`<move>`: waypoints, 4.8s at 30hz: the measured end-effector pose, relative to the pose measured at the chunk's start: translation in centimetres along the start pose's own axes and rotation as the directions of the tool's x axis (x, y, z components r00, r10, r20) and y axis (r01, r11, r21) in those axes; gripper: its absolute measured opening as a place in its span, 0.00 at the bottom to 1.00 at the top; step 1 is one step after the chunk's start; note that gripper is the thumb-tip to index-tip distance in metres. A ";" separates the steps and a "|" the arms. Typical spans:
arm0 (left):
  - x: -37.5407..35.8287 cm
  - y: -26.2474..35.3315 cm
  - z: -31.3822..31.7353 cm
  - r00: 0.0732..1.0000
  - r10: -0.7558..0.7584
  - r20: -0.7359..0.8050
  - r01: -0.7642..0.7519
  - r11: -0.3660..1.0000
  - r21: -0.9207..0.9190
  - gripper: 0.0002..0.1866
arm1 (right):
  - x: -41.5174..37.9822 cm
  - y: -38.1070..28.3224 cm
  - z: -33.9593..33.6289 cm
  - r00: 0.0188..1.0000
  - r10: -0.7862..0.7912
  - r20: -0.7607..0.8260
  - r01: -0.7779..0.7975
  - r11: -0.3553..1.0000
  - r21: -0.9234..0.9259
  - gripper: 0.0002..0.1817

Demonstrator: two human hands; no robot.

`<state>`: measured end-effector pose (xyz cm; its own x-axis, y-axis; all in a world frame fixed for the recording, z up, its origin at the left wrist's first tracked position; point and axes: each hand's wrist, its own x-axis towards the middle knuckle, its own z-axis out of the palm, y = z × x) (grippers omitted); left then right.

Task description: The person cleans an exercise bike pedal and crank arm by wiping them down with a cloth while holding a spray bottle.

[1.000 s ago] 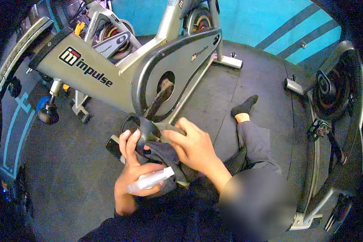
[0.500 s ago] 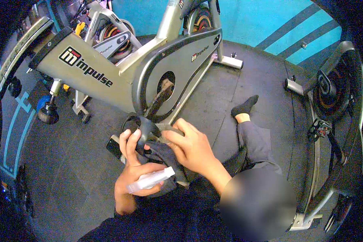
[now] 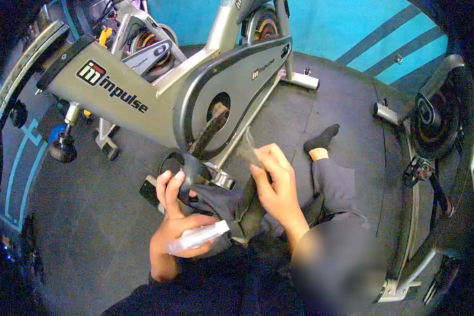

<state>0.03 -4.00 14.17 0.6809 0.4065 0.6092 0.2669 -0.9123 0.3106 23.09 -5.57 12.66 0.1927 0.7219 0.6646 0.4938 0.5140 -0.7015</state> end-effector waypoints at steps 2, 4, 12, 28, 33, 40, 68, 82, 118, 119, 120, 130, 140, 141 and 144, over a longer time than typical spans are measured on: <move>-0.4 -0.3 0.6 0.999 -0.033 -0.027 0.030 0.994 -0.109 0.21 | -0.8 -0.5 0.1 0.997 -0.046 0.057 0.049 0.998 -0.045 0.13; -0.1 -0.1 0.4 1.000 -0.016 -0.027 0.014 0.998 -0.058 0.21 | -1.7 -0.8 1.0 0.990 -0.058 0.130 0.083 0.979 -0.189 0.16; 0.1 0.0 0.1 1.000 -0.014 -0.022 0.013 0.999 -0.044 0.21 | -3.0 -0.6 0.9 0.973 -0.160 0.165 0.215 0.888 -0.406 0.18; 0.2 0.1 0.0 1.000 -0.018 -0.006 0.018 1.000 -0.007 0.20 | -3.0 -0.3 0.8 0.960 -0.204 0.191 0.272 0.837 -0.475 0.21; 0.3 0.3 0.2 1.000 -0.010 -0.012 0.010 1.000 0.015 0.20 | -3.1 -0.2 0.7 0.960 -0.214 0.180 0.276 0.826 -0.491 0.22; 0.3 0.2 0.1 1.000 -0.010 -0.019 0.010 1.000 0.017 0.20 | -2.1 -0.6 1.4 0.955 -0.220 0.198 0.291 0.818 -0.496 0.21; -0.2 0.1 0.2 1.000 -0.028 -0.013 0.028 0.998 -0.048 0.19 | -3.2 -1.8 1.8 0.942 -0.259 0.212 0.333 0.792 -0.511 0.22; 0.1 0.2 0.5 0.998 -0.064 -0.018 0.062 0.994 -0.092 0.20 | -3.0 -1.4 1.7 0.918 -0.300 0.260 0.396 0.734 -0.552 0.24; -0.3 -0.1 0.8 1.000 -0.008 -0.030 0.007 1.000 -0.026 0.20 | -3.4 -1.7 1.5 0.938 -0.258 0.232 0.345 0.756 -0.556 0.24; -0.4 -0.2 0.9 0.999 -0.024 -0.042 0.021 0.998 -0.060 0.20 | -3.1 -1.8 1.7 0.938 -0.254 0.237 0.345 0.763 -0.546 0.24; -0.3 0.0 0.8 0.999 -0.023 -0.041 0.021 0.998 -0.057 0.20 | -2.9 -2.0 1.8 0.937 -0.252 0.242 0.346 0.771 -0.534 0.25; -0.3 0.1 0.5 1.000 -0.004 -0.024 0.004 1.000 -0.027 0.21 | -3.6 -1.8 1.4 0.943 -0.224 0.247 0.329 0.753 -0.570 0.25; -0.3 0.2 0.2 1.000 0.010 -0.023 -0.010 1.000 0.000 0.20 | -4.5 -1.5 1.4 0.957 -0.217 0.192 0.287 0.802 -0.524 0.22; -0.3 0.2 0.2 1.000 0.010 -0.024 -0.010 1.000 -0.003 0.20 | -4.6 -1.5 1.3 0.961 -0.198 0.193 0.272 0.799 -0.536 0.22; -0.1 0.3 0.4 1.000 0.003 -0.027 -0.003 1.000 -0.003 0.20 | -3.9 -1.7 1.7 0.956 -0.226 0.187 0.292 0.799 -0.525 0.22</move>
<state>0.29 -4.28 13.92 0.6629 0.4046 0.6300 0.2622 -0.9136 0.3109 20.04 -8.47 10.77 -0.0862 0.6606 0.7458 0.8964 0.3781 -0.2312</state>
